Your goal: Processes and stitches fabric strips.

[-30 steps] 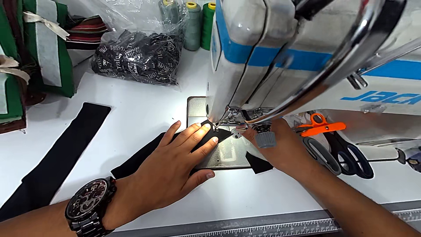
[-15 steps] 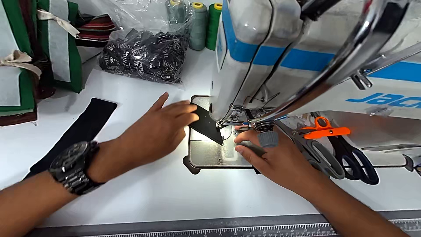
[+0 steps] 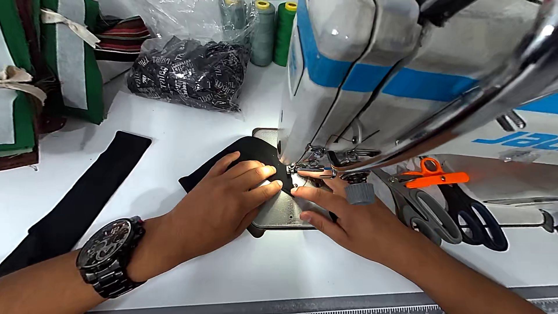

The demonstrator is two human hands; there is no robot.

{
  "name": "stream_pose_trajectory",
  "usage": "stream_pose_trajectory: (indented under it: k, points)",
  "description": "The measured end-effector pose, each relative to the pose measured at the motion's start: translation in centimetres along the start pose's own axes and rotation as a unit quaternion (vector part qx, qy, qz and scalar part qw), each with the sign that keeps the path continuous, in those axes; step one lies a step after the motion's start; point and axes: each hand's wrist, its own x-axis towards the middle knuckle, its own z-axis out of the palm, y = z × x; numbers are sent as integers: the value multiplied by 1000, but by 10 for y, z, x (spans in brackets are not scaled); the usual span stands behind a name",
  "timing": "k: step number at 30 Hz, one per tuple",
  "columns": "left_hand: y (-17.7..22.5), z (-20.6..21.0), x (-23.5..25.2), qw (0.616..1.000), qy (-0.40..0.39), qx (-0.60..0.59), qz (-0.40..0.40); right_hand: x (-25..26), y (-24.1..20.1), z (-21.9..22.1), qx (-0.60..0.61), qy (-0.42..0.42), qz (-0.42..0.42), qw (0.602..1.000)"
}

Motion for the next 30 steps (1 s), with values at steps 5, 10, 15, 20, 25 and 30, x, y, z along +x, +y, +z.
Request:
stream_pose_trajectory:
  k: [5,10,15,20,25,30]
  points:
    - [-1,0,1,1000,-3,-2,-2,0,-1,1,-3,2,3,1000]
    - [-3,0,4,1000,-2,-1,-5,0,0,0,-16,-1,9,1000]
    - [-7,2,9,1000,-5,-5,-16,0,3,-5,-27,16,39,999]
    - [-12,3,14,1000,-1,0,-25,-1,3,-8,-31,25,56,998]
    - [-14,2,19,1000,4,5,-27,-1,3,-9,-40,32,60,997]
    - [-17,1,20,1000,3,0,-24,-3,4,-11,-43,53,70,995]
